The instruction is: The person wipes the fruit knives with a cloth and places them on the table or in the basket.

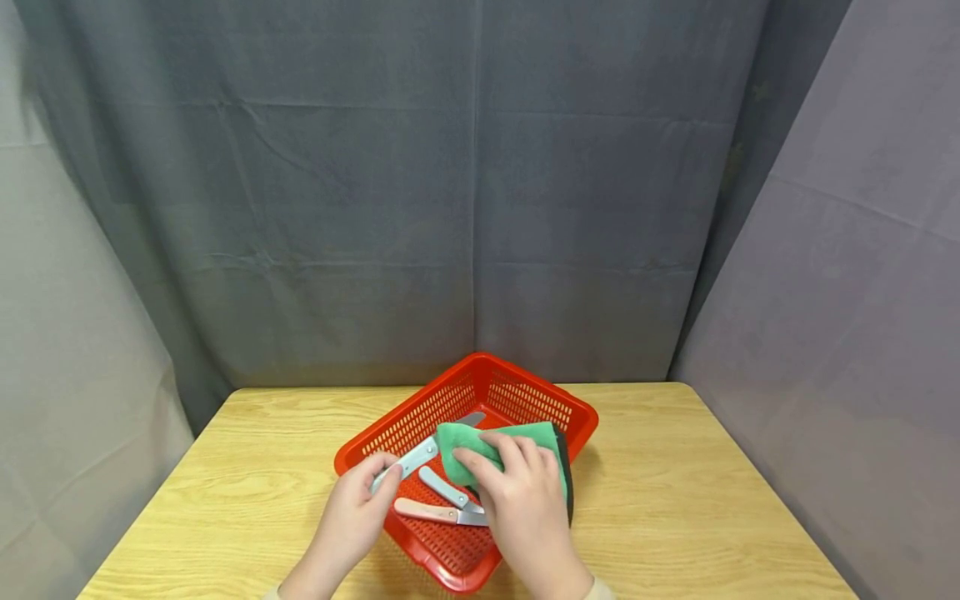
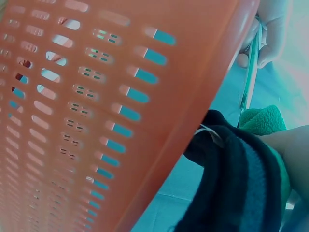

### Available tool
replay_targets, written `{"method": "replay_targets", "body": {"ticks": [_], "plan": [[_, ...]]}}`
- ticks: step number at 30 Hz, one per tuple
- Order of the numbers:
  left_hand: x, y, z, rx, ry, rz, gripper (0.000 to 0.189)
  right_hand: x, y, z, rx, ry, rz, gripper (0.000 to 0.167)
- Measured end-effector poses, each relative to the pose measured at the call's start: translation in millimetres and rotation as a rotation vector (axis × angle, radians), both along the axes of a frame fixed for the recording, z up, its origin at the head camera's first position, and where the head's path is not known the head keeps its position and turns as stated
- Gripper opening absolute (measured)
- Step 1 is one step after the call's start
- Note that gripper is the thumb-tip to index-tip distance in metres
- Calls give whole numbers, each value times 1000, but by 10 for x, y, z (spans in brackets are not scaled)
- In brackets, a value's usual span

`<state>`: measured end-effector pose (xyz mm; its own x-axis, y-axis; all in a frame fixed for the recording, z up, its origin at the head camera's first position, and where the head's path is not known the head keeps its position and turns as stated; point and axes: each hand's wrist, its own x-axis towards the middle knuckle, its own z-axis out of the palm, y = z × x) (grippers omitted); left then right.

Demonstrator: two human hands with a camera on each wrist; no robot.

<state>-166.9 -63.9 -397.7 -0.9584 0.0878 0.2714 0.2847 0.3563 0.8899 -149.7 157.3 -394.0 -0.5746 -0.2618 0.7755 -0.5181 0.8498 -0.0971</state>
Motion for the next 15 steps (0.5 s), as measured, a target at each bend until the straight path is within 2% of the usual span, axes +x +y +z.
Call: {"method": "replay_targets", "body": {"ticks": [5,15], "plan": [[6,2,8,-4,19,1,10,-1,20,11,-21,-20,-22,56],[20,0,22,13,8,-1,9,-26,46,21,-36,23,-72,55]]}}
